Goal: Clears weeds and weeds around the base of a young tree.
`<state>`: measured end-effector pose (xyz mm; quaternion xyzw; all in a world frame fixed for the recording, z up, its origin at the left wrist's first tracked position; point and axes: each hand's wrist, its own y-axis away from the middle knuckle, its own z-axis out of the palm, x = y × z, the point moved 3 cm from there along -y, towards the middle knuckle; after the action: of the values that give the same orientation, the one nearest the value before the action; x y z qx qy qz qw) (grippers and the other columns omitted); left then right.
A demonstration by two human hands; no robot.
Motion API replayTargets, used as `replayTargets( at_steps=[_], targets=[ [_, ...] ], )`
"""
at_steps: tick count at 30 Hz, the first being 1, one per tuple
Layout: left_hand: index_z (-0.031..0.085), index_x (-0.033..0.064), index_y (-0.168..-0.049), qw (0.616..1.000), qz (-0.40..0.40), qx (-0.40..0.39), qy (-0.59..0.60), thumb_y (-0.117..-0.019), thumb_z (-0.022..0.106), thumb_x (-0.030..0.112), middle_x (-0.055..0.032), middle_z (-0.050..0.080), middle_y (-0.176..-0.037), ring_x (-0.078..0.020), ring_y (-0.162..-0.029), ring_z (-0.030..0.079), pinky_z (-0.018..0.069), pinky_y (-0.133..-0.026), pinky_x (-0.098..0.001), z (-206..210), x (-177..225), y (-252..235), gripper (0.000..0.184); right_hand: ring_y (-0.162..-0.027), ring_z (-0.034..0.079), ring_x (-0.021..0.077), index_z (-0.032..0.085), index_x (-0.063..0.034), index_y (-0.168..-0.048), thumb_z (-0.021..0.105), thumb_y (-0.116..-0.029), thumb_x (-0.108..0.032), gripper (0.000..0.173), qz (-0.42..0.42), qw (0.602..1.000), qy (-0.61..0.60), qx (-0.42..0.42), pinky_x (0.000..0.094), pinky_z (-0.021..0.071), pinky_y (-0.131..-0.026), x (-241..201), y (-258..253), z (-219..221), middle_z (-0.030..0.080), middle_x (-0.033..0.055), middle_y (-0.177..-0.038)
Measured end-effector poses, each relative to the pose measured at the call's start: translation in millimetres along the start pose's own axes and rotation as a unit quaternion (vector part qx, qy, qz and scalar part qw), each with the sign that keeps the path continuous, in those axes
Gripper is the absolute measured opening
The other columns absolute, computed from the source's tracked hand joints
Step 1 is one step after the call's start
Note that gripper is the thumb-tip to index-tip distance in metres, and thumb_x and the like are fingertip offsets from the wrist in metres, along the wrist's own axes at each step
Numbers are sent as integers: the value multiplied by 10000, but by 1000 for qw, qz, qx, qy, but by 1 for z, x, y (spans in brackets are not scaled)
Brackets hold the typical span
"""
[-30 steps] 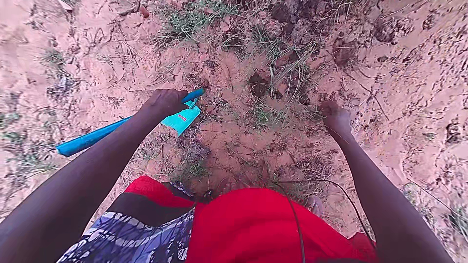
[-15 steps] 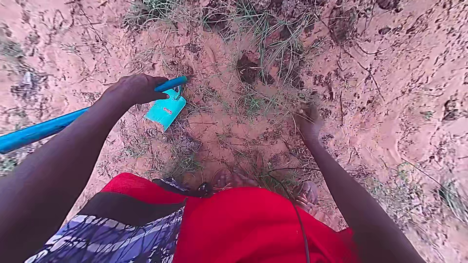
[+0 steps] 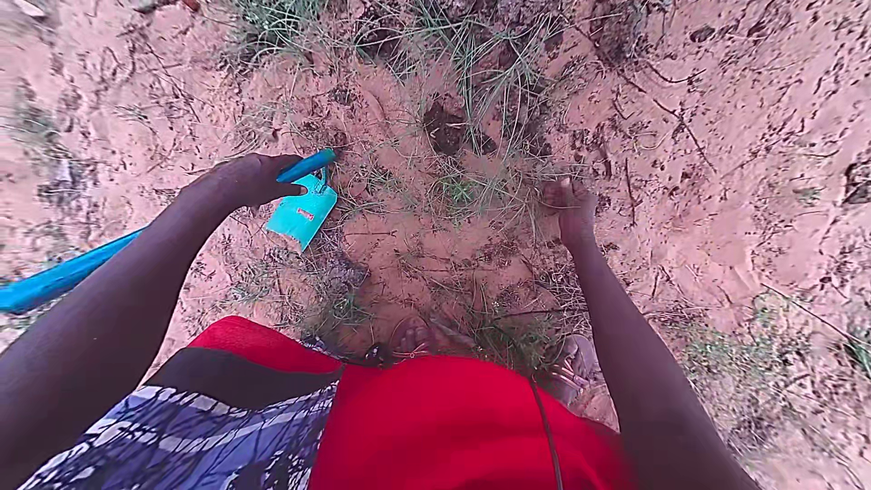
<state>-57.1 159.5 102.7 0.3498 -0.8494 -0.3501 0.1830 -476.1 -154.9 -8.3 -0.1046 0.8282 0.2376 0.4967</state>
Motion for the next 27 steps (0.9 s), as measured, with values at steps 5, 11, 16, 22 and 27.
replayTargets(
  at_steps=[5, 11, 16, 22, 27],
  targets=[
    [513, 143, -1465, 1000, -9, 2, -10, -1004, 660, 294, -328, 658, -1105, -539, -979, 646, 470, -820, -728, 2, 1, 1, 507, -922, 644, 424, 620, 135, -1067, 456, -1119, -275, 444, 70, 970, 229, -54, 613, 470, -875, -12, 21, -25, 648, 305, -957],
    [512, 132, -1460, 1000, -8, -7, -8, -1006, 655, 285, -338, 653, -1098, -545, -983, 642, 464, -823, -734, 1, 4, 2, 500, -651, 598, 252, 643, 92, -876, 415, -1072, -231, 441, -69, 957, 251, -130, 454, 470, -661, -26, 123, -33, 590, 138, -681],
    [500, 117, -1475, 1000, -3, -4, 12, -1006, 663, 236, -337, 651, -1086, -523, -891, 651, 493, -762, -694, 0, 6, 2, 510, -1262, 569, 481, 435, 22, -1520, 641, -1030, -178, 568, -13, 944, 309, -118, 613, 463, -1052, -24, 59, -3, 524, 330, -1416],
    [454, 121, -1516, 999, -36, -33, -18, -1045, 599, 220, -321, 630, -1231, -509, -1060, 641, 487, -876, -670, -6, 25, 18, 503, -1349, 456, 557, 621, 89, -1291, 593, -951, -30, 361, -121, 920, 373, -6, 655, 356, -1112, -25, 27, 54, 514, 367, -1401],
    [460, 103, -1506, 998, -50, -38, 4, -1032, 617, 213, -325, 629, -1217, -501, -1019, 648, 502, -849, -641, -9, 33, 22, 511, -1191, 595, 562, 608, 158, -1176, 606, -871, 75, 316, -328, 895, 301, -14, 638, 435, -1059, -16, 30, 66, 637, 363, -1221]
  ],
)
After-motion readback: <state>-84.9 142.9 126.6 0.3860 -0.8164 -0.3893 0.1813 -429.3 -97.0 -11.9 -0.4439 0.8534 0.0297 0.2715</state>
